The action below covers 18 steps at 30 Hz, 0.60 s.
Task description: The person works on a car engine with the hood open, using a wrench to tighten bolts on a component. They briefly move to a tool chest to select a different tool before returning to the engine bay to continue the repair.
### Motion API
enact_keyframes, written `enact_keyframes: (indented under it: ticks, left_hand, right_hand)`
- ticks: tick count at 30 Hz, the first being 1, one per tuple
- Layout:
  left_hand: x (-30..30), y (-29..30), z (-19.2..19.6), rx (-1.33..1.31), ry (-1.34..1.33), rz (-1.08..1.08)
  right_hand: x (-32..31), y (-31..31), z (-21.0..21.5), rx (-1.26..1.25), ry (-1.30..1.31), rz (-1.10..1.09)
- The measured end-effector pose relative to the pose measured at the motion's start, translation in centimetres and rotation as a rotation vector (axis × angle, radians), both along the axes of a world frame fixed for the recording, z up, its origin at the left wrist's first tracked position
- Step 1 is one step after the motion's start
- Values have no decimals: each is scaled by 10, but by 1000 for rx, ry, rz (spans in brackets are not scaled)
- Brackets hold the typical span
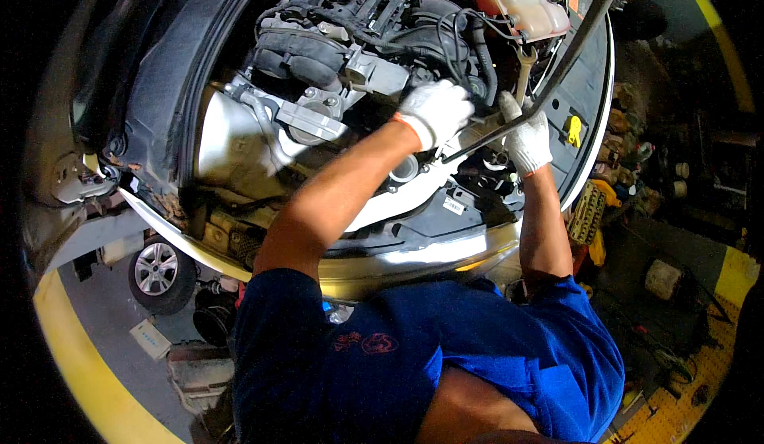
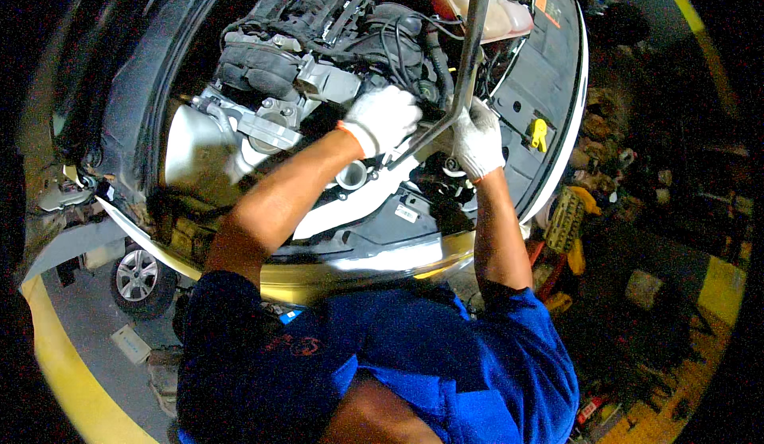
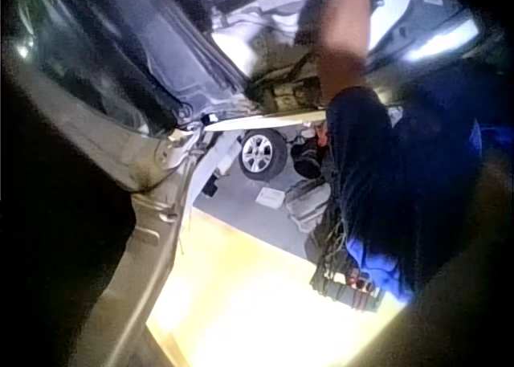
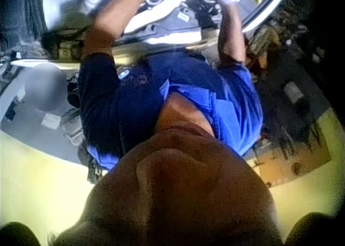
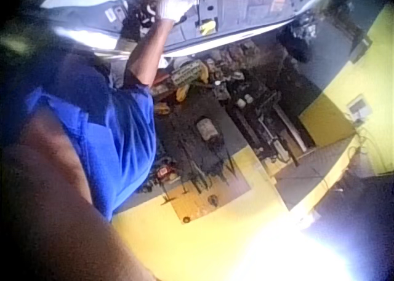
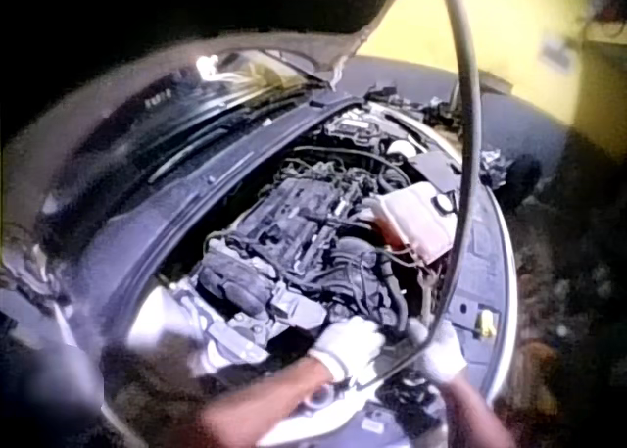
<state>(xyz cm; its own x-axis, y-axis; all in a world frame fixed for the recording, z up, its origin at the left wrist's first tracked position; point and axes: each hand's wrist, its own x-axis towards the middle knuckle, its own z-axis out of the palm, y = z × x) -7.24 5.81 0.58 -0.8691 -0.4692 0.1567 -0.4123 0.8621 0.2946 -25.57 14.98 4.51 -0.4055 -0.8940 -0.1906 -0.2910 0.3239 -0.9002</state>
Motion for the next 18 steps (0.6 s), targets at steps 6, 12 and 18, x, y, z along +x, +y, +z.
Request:
enact_keyframes:
  ticks: [6, 12, 18]
  left_hand:
    - [3, -2, 9, 183, -54, 88]
    - [11, 5, 36, 208, -3, 86]
    - [76, -34, -17, 272, -118, 665]
  right_hand:
    - [5, 16, -5, 38, -199, 29]
    - [23, 10, -17, -5, -336, -57]
    - [-21, 44, -25, -40, -637, -202]
